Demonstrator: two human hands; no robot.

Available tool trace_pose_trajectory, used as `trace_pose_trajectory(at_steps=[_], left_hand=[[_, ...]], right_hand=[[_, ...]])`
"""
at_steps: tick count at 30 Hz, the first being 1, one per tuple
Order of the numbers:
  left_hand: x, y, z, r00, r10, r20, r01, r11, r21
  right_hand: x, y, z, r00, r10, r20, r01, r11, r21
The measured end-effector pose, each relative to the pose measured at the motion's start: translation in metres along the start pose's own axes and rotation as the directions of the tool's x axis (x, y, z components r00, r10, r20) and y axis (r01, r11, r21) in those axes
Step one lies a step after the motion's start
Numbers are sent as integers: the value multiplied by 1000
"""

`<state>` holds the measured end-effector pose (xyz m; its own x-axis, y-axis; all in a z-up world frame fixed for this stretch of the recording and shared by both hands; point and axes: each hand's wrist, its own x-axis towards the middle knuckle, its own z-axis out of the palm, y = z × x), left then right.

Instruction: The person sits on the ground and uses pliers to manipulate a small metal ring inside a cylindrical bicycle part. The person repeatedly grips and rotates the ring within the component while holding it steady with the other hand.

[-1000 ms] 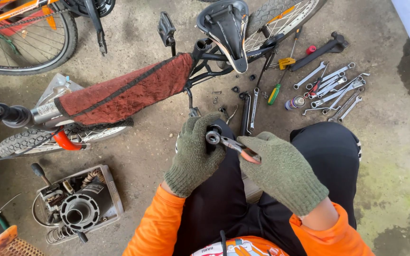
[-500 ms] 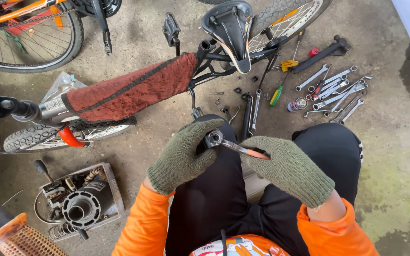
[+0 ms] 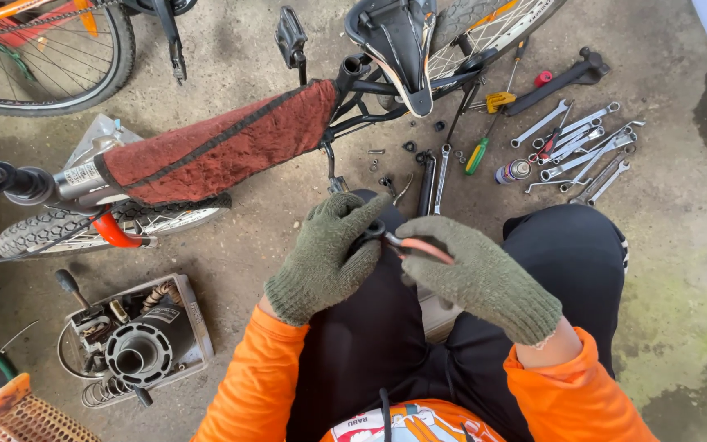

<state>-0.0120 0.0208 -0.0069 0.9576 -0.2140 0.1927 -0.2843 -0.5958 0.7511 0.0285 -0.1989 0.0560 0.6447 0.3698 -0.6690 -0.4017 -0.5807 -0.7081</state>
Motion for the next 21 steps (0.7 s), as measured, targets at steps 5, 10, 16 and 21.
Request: trace_pose_trajectory(at_steps=[5, 10, 16, 21], left_hand=[[2, 7, -13, 995, -64, -82, 56, 994, -89], [3, 35, -11, 986, -125, -112, 102, 977, -187], [4, 17, -5, 978, -49, -202, 25, 992, -123], [4, 33, 7, 968, -96, -233, 44, 975, -218]], right_hand=[[29, 28, -8, 924, -358, -137, 383, 847, 368], [3, -5, -8, 909, -407, -87, 407, 913, -17], [2, -7, -7, 775, -629, -67, 603, 766, -223], [14, -1, -16, 340, -922, 187, 758, 152, -634]])
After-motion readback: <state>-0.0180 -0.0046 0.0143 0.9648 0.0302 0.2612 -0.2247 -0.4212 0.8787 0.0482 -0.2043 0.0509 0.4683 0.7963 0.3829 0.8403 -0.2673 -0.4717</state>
